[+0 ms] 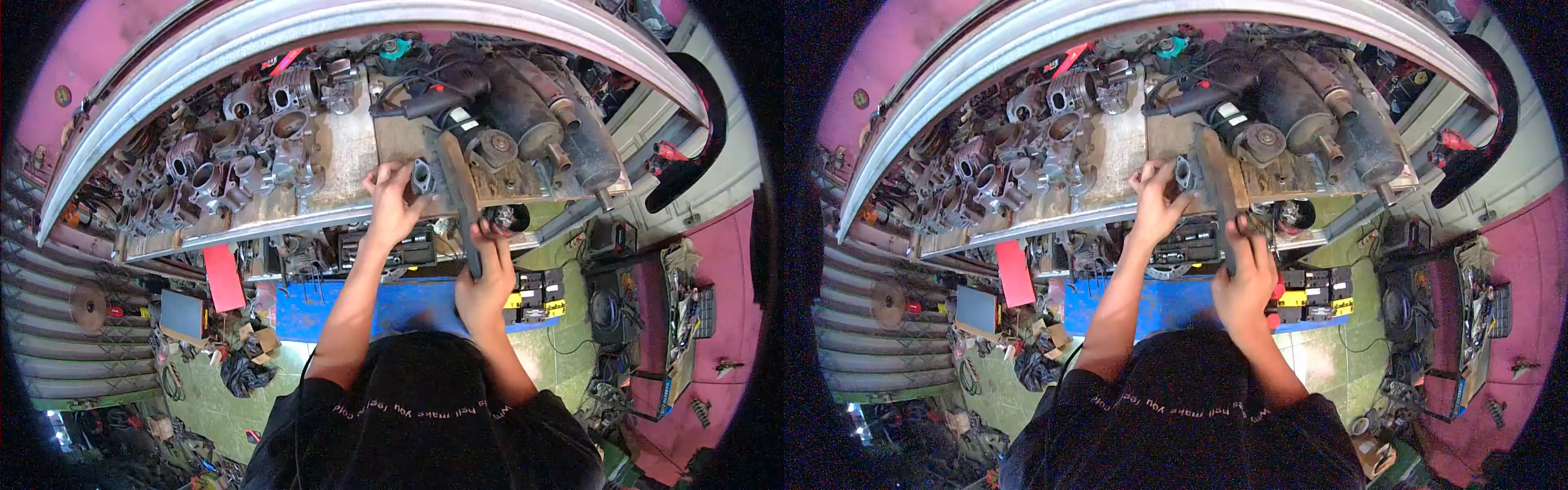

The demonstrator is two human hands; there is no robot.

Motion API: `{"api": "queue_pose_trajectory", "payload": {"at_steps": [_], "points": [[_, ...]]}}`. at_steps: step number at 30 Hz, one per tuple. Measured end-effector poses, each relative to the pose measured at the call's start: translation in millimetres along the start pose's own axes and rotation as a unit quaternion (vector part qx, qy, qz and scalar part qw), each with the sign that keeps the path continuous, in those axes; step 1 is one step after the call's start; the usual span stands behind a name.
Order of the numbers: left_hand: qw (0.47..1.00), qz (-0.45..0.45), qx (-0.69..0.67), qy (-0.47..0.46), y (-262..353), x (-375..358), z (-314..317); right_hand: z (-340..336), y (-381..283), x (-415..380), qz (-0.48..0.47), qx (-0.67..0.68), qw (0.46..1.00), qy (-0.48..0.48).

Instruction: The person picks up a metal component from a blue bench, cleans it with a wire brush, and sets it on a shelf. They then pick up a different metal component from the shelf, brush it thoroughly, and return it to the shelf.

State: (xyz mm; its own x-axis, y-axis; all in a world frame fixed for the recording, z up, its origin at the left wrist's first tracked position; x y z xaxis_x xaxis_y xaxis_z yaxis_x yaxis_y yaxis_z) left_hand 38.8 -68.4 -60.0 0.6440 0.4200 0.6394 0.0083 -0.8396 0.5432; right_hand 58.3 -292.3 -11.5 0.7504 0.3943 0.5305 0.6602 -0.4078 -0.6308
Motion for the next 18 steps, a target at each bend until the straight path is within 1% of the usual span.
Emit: {"api": "queue_pose_trajectory", "payload": {"at_steps": [1, 2, 3, 5, 7, 9, 10, 11, 13, 14, 15, 17, 18], "points": [[1.000, 0.004, -0.011, -0.004, 0.7, 1.4, -1.0, 4.5, 0.9, 16.0, 0.010, 0.002, 1.000, -0.011], [0.999, -0.012, -0.028, -0.014, 0.4, 1.7, -1.2, 7.0, 0.0, 30.0, 0.014, 0.018, 1.000, -0.018], [1.000, -0.006, -0.026, -0.008, 0.5, 0.8, -1.8, 7.2, -2.1, 41.5, 0.006, 0.023, 0.999, -0.021], [0.999, 0.034, 0.002, 0.009, 3.7, -0.7, -3.3, 4.9, -2.3, 51.7, 0.016, 0.026, 0.998, -0.045], [0.999, 0.031, -0.001, 0.012, 7.3, -1.4, -5.7, -3.2, -3.8, 44.5, 0.004, 0.014, 0.999, -0.045], [1.000, 0.011, 0.004, 0.022, 7.4, -2.1, -6.4, -12.3, 0.6, 27.6, -0.019, 0.004, 0.999, -0.043], [1.000, -0.013, -0.013, 0.011, -0.7, -4.4, -2.5, -20.0, -1.8, 19.9, -0.016, -0.008, 0.999, -0.051], [1.000, 0.012, 0.004, 0.023, -1.4, -6.5, -1.8, -26.3, -4.3, 14.8, -0.013, -0.020, 0.998, -0.059], [1.000, 0.018, 0.025, 0.007, 7.3, -4.8, -3.8, -29.0, -0.2, 9.7, -0.014, -0.013, 0.999, -0.048], [1.000, 0.002, 0.000, -0.025, 3.7, -4.8, -1.8, -28.2, 2.1, 13.7, -0.010, -0.007, 0.999, -0.041], [1.000, 0.014, -0.001, -0.024, 2.8, -3.9, -1.5, -24.8, 0.1, 20.7, -0.015, -0.008, 0.999, -0.032], [0.999, 0.037, -0.012, -0.021, 6.4, -0.9, -3.0, -9.4, -2.4, 38.3, 0.037, 0.040, 0.998, -0.041], [0.999, 0.045, -0.012, -0.016, 7.4, -0.2, -4.4, -0.4, -1.9, 47.6, 0.019, 0.061, 0.998, -0.025]]}}
Point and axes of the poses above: each hand's wrist, its own x-axis towards the middle knuckle, its own z-axis out of the palm, y = z × x, the point moved 5 cm from there along x, towards the middle knuckle, and after that the axes turned 6 degrees about z, right-handed, at the moved point
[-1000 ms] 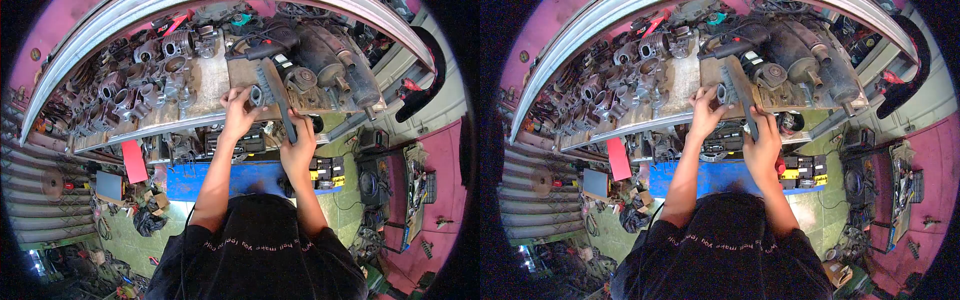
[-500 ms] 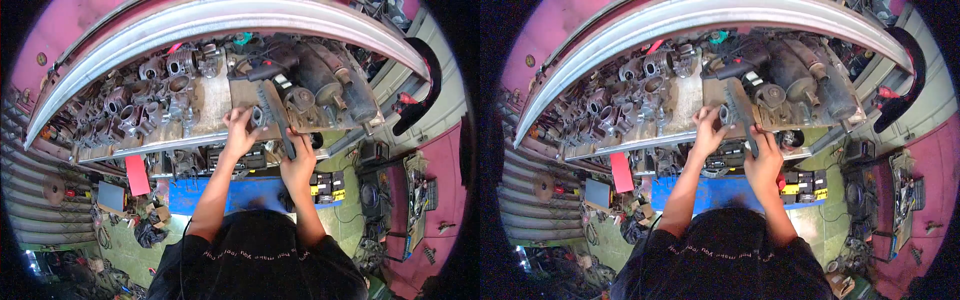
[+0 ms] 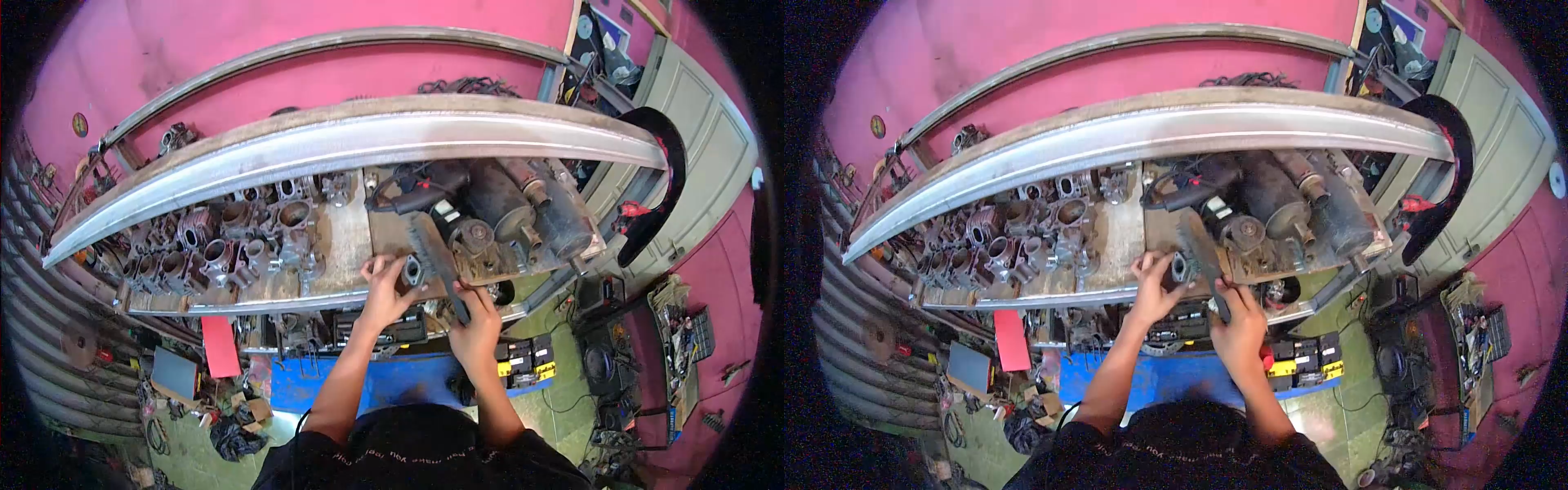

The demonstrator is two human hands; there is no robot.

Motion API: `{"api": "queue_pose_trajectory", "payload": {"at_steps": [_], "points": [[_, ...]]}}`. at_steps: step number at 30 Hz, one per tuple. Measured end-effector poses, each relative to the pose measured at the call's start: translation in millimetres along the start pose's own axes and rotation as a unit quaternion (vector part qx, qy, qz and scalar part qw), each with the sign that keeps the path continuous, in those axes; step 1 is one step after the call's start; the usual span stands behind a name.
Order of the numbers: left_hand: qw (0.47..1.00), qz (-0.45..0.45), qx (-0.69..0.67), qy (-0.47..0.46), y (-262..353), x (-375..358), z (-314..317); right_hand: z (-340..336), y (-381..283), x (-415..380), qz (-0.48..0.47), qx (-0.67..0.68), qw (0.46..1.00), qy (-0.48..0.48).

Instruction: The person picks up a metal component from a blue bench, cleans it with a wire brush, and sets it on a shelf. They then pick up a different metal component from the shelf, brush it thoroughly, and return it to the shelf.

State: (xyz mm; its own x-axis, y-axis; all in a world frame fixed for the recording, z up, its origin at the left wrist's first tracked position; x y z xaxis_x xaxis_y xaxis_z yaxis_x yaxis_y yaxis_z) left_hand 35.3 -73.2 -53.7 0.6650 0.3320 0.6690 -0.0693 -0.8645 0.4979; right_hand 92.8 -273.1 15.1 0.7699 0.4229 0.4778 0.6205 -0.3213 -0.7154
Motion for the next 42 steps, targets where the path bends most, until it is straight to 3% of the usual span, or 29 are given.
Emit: {"api": "queue_pose_trajectory", "payload": {"at_steps": [7, 12, 19, 23, 25, 33, 35, 37, 42], "points": [[1.000, -0.024, 0.010, 0.005, -1.3, -2.7, -1.1, -9.8, -7.6, -22.4, -0.047, -0.072, 0.996, -0.014], [1.000, -0.007, 0.007, 0.003, -1.2, -0.5, 0.2, -25.4, 2.9, -44.0, -0.016, -0.062, 0.998, -0.018], [1.000, 0.002, 0.004, -0.008, 4.9, -2.8, -4.6, 3.8, -10.2, 3.8, -0.018, -0.068, 0.997, -0.037], [0.999, -0.032, 0.001, -0.001, -1.5, -6.9, -1.3, -13.2, -23.9, -39.9, -0.100, -0.122, 0.987, -0.021], [0.999, -0.039, 0.018, -0.004, -1.3, -6.6, -0.3, -21.4, -17.3, -60.4, -0.042, -0.130, 0.990, -0.029], [0.999, -0.026, 0.020, 0.003, 8.2, -3.8, -3.2, 26.8, -8.2, -21.9, -0.035, -0.108, 0.994, 0.003], [0.998, -0.051, 0.009, 0.022, 4.8, -4.0, -4.6, 28.0, -9.3, -31.6, -0.045, -0.105, 0.993, 0.003], [0.998, -0.050, 0.021, 0.022, -0.3, -5.3, -2.4, 19.9, -13.2, -56.2, -0.123, -0.119, 0.985, 0.035], [0.999, -0.033, 0.036, 0.024, 4.4, -5.8, -4.3, 9.7, -1.3, -91.0, -0.090, -0.116, 0.989, 0.020]]}}
Point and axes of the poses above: each hand's wrist, its own x-axis towards the middle knuckle, its own z-axis out of the palm, y = z × x, the point moved 5 cm from there along x, towards the middle knuckle, and after that the axes turned 6 degrees about z, right-handed, at the moved point
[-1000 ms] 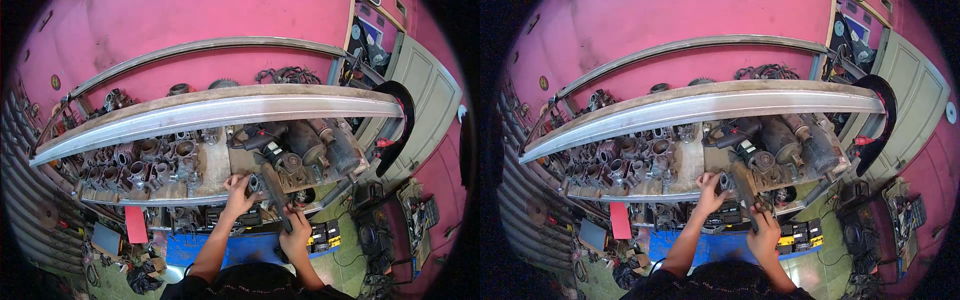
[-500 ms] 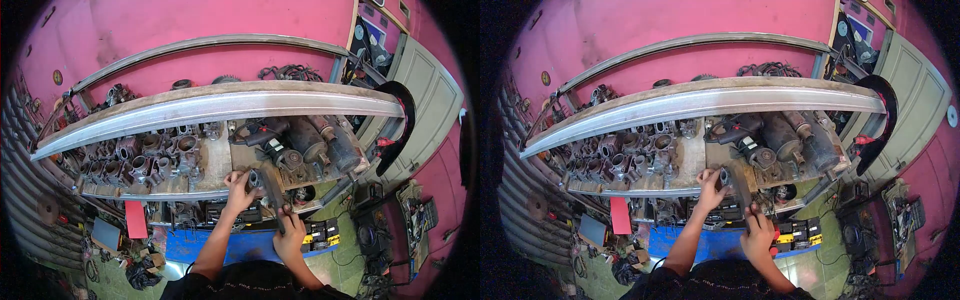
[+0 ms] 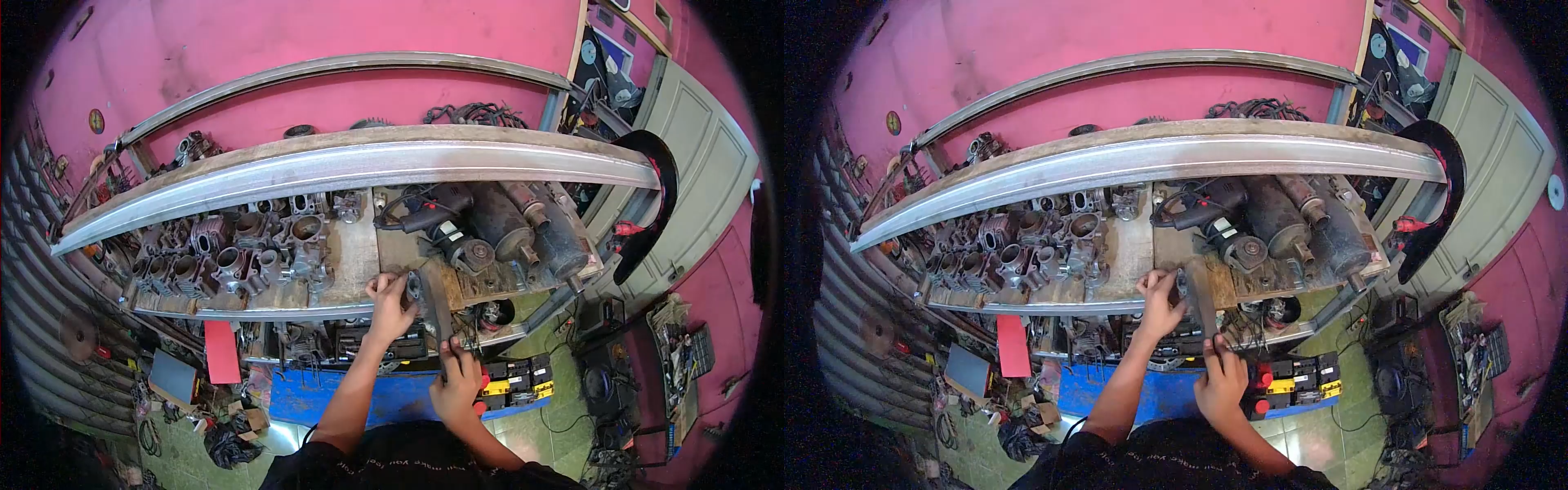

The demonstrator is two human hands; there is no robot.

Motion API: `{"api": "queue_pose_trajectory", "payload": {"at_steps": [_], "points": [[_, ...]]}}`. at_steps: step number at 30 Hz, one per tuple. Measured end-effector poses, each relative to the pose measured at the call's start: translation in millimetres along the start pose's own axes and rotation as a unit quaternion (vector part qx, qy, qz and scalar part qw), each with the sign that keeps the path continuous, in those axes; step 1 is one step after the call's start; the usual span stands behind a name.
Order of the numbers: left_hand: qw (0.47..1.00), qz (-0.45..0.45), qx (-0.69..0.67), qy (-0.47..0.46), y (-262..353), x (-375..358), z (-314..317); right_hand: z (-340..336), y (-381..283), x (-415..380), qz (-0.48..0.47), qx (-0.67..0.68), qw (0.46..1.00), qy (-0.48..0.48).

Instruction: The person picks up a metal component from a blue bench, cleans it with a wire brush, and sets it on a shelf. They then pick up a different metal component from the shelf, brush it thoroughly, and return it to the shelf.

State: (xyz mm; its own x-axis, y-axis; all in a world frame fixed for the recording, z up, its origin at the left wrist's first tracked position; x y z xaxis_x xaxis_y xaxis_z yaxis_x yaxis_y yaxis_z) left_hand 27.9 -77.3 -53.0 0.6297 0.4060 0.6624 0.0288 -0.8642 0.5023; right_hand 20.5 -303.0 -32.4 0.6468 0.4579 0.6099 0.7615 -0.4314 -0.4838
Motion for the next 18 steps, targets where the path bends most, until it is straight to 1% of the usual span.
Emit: {"api": "queue_pose_trajectory", "payload": {"at_steps": [2, 5, 7, 9, 11, 13, 16, 18], "points": [[1.000, 0.023, -0.004, 0.008, 3.3, -0.1, -0.4, 6.2, -0.1, 20.5, 0.005, 0.014, 1.000, 0.008], [1.000, 0.007, -0.014, -0.005, 12.2, 4.5, -6.0, 26.2, 3.4, 44.1, 0.008, 0.019, 0.999, 0.025], [1.000, 0.003, -0.019, -0.004, 11.8, 4.8, -5.8, 32.1, 1.1, 51.9, 0.016, 0.008, 1.000, 0.016], [1.000, -0.001, -0.021, -0.004, 6.7, 1.9, -4.8, 25.4, 1.3, 36.3, 0.018, 0.024, 0.999, 0.020], [1.000, 0.004, 0.002, -0.003, 0.0, -2.4, 0.6, 16.9, 7.9, 12.2, -0.011, 0.010, 1.000, 0.017], [1.000, 0.000, 0.000, -0.003, 0.6, -1.8, 1.5, 4.7, 15.1, 0.4, 0.003, 0.021, 1.000, 0.014], [1.000, -0.012, 0.001, -0.018, 1.7, 0.3, 1.8, -17.9, 19.1, 0.7, 0.077, 0.055, 0.995, -0.006], [0.999, -0.020, 0.003, -0.029, 0.6, 1.6, 5.1, -16.0, 31.6, 2.2, 0.075, 0.068, 0.995, 0.007]]}}
Point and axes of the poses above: each hand's wrist, its own x-axis towards the middle knuckle, its own z-axis out of the palm, y = z × x, the point moved 5 cm from there along x, towards the middle knuckle, and after that the axes turned 6 degrees about z, right-handed, at the moved point
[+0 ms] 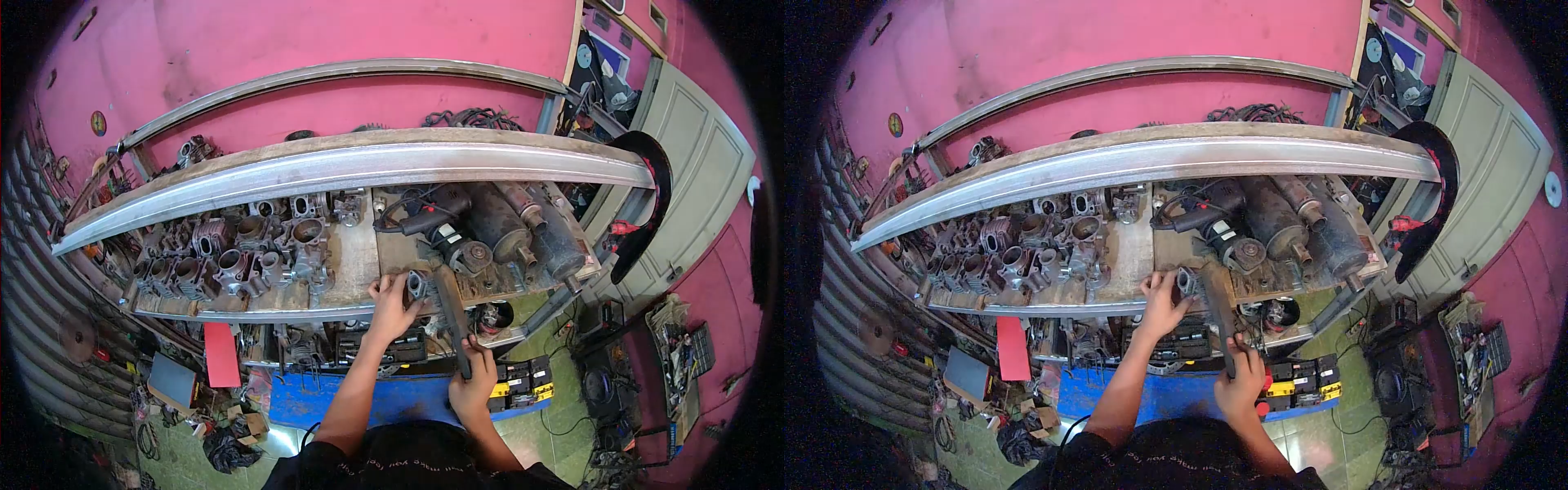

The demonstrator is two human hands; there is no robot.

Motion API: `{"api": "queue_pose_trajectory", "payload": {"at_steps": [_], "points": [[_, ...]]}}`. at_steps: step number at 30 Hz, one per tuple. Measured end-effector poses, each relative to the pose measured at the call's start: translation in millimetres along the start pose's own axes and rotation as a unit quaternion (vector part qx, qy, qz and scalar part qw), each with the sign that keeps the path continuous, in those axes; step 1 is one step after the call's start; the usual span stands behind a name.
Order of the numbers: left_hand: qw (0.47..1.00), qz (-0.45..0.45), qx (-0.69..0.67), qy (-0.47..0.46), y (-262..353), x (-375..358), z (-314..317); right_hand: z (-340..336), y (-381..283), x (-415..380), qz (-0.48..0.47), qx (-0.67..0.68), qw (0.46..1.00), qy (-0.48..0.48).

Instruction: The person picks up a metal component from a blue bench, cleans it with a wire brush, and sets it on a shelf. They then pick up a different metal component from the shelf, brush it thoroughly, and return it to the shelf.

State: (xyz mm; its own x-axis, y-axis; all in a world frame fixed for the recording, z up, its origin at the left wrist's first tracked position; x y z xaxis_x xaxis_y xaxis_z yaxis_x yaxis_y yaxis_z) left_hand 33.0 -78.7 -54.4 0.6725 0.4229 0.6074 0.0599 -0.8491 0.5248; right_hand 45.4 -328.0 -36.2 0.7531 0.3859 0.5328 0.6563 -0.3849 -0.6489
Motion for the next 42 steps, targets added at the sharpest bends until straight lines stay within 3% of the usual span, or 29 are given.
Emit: {"api": "queue_pose_trajectory", "payload": {"at_steps": [18, 29, 42], "points": [[0.999, 0.020, 0.019, -0.034, 8.8, 5.7, -3.5, -14.4, 5.4, 4.2, -0.017, 0.026, 0.998, 0.053], [0.998, 0.040, 0.013, -0.038, 7.6, 6.1, -2.6, 21.6, 5.7, 39.6, 0.016, 0.029, 0.999, -0.031], [0.998, 0.024, -0.009, -0.059, 4.8, 9.5, 1.1, 10.4, 13.5, 12.6, -0.003, 0.039, 0.999, -0.024]]}}
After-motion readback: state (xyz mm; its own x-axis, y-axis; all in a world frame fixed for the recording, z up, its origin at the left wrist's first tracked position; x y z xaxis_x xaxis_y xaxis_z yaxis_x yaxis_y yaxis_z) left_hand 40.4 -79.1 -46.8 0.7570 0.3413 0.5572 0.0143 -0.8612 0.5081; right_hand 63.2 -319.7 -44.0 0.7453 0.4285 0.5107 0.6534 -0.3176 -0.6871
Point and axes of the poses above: each hand's wrist, its own x-axis towards the middle knuckle, its own z-axis out of the palm, y = z × x, the point moved 5 cm from there along x, towards the middle knuckle, and after that the axes turned 6 degrees about z, right-handed, at the moved point
